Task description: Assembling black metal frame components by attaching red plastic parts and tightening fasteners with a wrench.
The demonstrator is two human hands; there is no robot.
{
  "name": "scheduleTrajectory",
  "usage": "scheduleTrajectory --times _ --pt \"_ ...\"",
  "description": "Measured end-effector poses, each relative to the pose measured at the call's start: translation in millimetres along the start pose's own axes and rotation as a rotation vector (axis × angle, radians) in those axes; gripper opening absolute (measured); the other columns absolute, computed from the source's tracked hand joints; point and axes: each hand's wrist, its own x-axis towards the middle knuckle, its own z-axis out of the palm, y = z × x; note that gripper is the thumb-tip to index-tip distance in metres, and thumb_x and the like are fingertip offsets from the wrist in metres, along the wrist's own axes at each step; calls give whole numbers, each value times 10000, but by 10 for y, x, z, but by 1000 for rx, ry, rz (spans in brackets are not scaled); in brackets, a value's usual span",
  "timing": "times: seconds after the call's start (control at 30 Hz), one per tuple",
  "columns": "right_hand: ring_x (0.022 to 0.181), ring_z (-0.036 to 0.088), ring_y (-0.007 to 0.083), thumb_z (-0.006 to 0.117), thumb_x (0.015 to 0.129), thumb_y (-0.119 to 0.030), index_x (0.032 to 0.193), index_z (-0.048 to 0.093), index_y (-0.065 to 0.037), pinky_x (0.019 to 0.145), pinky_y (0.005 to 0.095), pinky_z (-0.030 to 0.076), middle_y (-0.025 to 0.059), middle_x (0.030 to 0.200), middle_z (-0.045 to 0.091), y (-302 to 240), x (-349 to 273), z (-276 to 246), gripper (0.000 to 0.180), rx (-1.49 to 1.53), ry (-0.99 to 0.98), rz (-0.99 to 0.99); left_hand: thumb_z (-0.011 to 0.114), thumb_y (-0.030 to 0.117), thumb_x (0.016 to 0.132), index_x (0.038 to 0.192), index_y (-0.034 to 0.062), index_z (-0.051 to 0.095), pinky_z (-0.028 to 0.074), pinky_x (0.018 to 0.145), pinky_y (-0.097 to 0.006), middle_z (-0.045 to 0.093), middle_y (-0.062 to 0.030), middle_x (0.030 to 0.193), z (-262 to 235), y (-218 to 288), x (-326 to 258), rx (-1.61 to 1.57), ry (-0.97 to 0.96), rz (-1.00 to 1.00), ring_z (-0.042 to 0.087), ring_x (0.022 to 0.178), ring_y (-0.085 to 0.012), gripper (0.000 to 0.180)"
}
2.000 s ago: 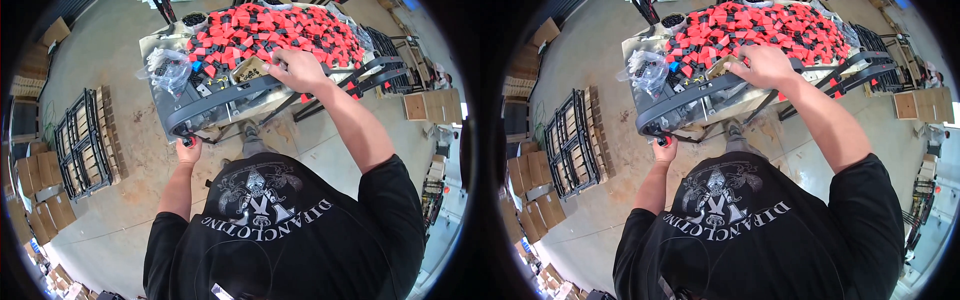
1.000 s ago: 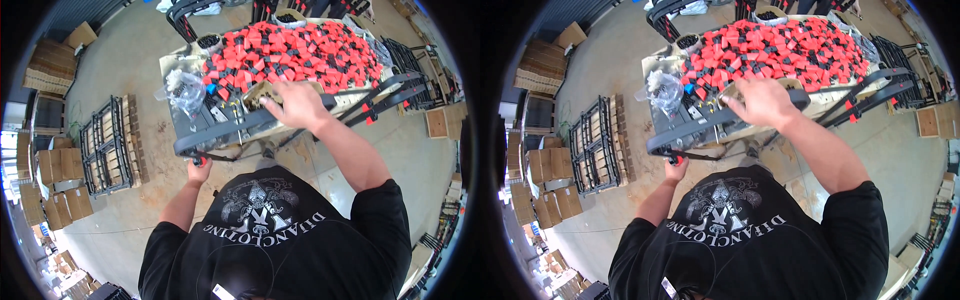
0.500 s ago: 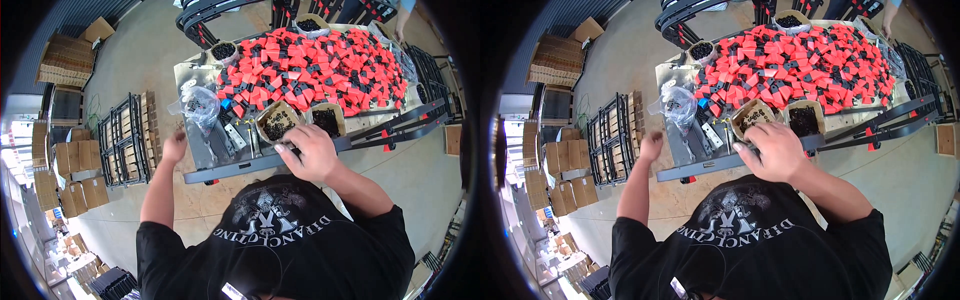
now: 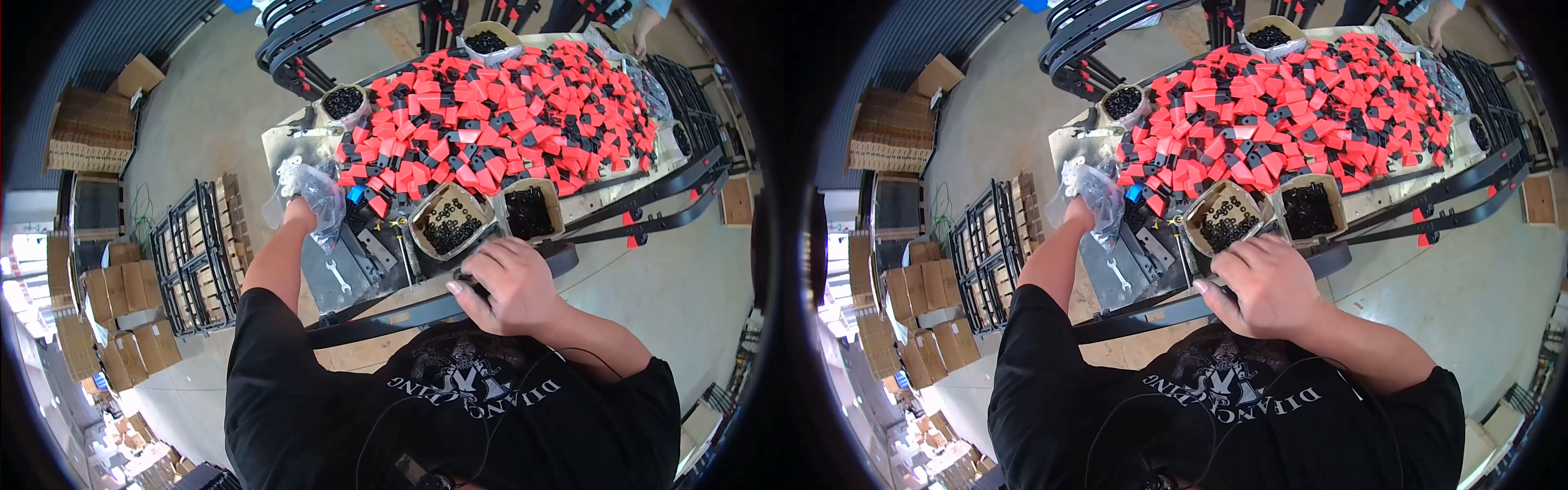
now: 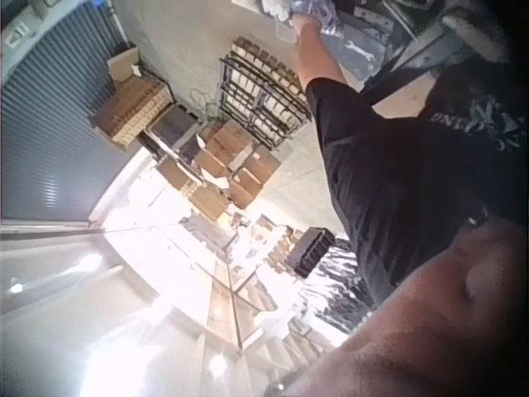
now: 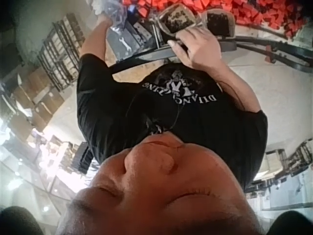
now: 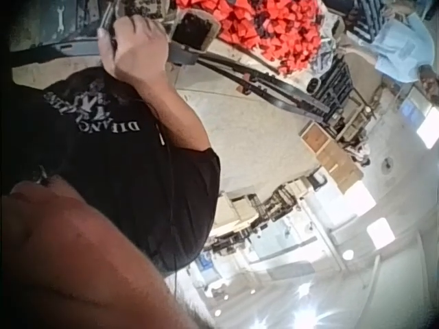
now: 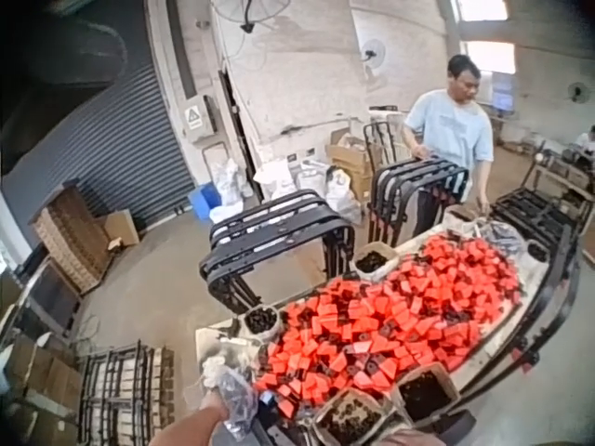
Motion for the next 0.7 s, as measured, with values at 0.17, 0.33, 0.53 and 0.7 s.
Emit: scheduleTrajectory --times 0.17,0.33,0.53,0.7 --pt "669 603 303 715 881 -284 818 594 -73 649 420 477 103 720 570 6 -63 31 251 -87 61 -2 701 254 861 1170 11 685 544 951 -452 697 -250 1184 -245 209 -345 -140 190 8 687 1090 -386 393" --pt "720 629 344 692 903 -307 839 614 -64 680 456 503 117 779 625 -74 -125 -13 263 -8 41 108 731 221 863 1107 18 681 555 887 -425 732 -201 1092 -782 146 -1125 -418 392 207 713 1014 -359 321" --pt "686 616 345 689 923 -286 862 618 -63 629 447 480 106 744 623 -153 -166 43 242 -77 145 73 751 120 857 1040 55 681 569 794 -379 723 -133 961 -1328 363 -2678 -486 669 647 717 830 -275 207" --pt "751 647 350 660 944 -329 871 627 -61 670 476 501 115 760 639 -126 -252 132 279 -225 197 95 801 63 813 1029 41 649 573 691 -354 710 -128 966 -1310 747 -3659 -656 733 889 704 758 -244 264"
